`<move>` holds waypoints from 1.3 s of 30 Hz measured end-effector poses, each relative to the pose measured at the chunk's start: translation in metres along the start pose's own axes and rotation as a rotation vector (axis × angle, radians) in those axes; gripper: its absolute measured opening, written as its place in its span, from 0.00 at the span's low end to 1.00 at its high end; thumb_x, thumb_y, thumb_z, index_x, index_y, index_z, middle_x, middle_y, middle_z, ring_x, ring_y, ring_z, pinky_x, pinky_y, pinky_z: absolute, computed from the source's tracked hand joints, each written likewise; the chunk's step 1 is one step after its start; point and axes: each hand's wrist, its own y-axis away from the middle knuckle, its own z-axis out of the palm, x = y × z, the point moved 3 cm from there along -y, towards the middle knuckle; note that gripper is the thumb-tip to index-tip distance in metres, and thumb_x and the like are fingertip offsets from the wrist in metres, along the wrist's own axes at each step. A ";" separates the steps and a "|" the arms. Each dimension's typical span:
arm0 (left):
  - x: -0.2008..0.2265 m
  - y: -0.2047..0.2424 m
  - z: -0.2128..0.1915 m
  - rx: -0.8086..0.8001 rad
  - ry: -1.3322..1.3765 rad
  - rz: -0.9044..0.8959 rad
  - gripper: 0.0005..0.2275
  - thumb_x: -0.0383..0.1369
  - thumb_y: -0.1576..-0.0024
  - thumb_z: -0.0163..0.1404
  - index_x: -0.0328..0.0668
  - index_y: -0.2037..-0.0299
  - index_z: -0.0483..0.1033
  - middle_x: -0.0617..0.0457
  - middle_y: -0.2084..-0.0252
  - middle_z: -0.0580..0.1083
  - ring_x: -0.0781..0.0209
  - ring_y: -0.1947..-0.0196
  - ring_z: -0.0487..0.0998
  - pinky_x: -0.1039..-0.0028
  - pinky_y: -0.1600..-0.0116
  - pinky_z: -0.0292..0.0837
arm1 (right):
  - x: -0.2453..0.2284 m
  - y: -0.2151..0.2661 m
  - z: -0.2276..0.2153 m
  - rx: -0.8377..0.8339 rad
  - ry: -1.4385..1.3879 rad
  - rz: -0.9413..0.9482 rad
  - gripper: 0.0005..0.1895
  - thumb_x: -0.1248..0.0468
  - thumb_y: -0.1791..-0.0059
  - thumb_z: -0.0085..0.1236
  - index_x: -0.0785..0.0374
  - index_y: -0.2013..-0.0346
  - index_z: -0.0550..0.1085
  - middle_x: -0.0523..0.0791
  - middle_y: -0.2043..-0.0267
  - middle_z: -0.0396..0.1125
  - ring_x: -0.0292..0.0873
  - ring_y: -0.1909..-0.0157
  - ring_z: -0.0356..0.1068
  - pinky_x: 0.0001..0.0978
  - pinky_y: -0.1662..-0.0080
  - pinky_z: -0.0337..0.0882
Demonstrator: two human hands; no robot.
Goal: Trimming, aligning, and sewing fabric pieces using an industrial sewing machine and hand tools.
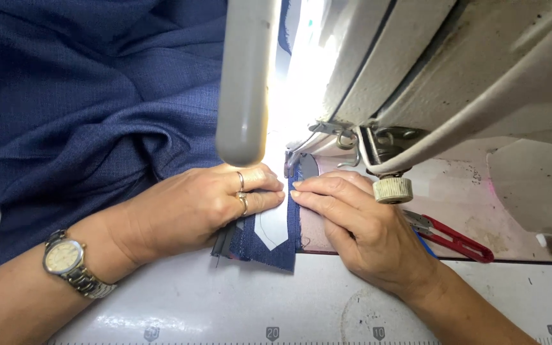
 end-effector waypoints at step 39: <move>-0.004 0.004 0.007 -0.040 -0.044 -0.025 0.21 0.27 0.47 0.43 0.40 0.40 0.65 0.42 0.38 0.64 0.42 0.64 0.76 0.58 0.63 0.70 | 0.002 0.001 -0.005 0.031 -0.025 0.056 0.16 0.78 0.53 0.39 0.74 0.54 0.71 0.56 0.51 0.68 0.52 0.50 0.69 0.41 0.43 0.67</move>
